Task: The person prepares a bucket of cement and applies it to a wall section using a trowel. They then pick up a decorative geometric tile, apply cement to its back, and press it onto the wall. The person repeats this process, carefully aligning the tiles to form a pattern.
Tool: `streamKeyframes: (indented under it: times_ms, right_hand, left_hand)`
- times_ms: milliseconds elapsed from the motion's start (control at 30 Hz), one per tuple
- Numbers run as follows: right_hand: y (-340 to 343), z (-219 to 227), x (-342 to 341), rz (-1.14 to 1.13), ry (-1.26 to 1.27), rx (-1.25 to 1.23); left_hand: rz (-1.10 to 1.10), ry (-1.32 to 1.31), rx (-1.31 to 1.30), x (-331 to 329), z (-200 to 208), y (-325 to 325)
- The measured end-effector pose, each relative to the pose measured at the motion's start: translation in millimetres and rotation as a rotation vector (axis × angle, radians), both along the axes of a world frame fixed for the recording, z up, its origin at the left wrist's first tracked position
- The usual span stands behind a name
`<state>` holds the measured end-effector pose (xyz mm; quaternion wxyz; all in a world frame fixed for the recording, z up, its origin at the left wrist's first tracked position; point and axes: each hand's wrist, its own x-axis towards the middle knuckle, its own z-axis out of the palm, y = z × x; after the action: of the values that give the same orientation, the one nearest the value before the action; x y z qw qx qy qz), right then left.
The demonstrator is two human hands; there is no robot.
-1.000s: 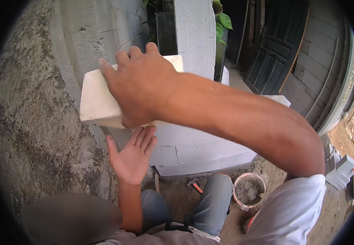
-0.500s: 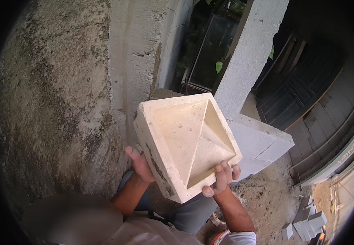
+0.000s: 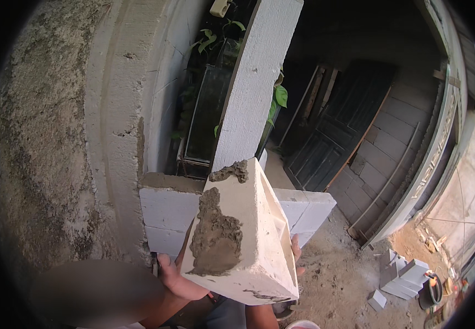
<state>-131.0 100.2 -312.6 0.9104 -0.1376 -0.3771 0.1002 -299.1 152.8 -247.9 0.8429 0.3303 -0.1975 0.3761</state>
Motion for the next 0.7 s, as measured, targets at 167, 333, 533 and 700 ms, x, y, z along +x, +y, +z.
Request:
streamKeyframes:
  times_ms: [167, 333, 533, 700]
  right_hand:
    - [-23.2, 0.4, -4.8, 0.087, 0.135, -0.096]
    - [-21.4, -4.2, 1.9, 0.134, 0.177, -0.128]
    - [-13.2, -5.9, 10.5, 0.198, 0.18, -0.168]
    - [-10.6, -21.6, 9.7, 0.26, 0.187, -0.199]
  left_hand:
    - [-0.246, -0.242, -0.026, 32.0, 6.1, -38.7]
    - [0.066, -0.07, 0.564, 56.4, 3.3, -47.7]
    - [0.536, 0.058, 0.92, 85.9, 34.6, -83.0]
    - [0.625, 0.153, 0.927, 95.6, 33.1, -88.2]
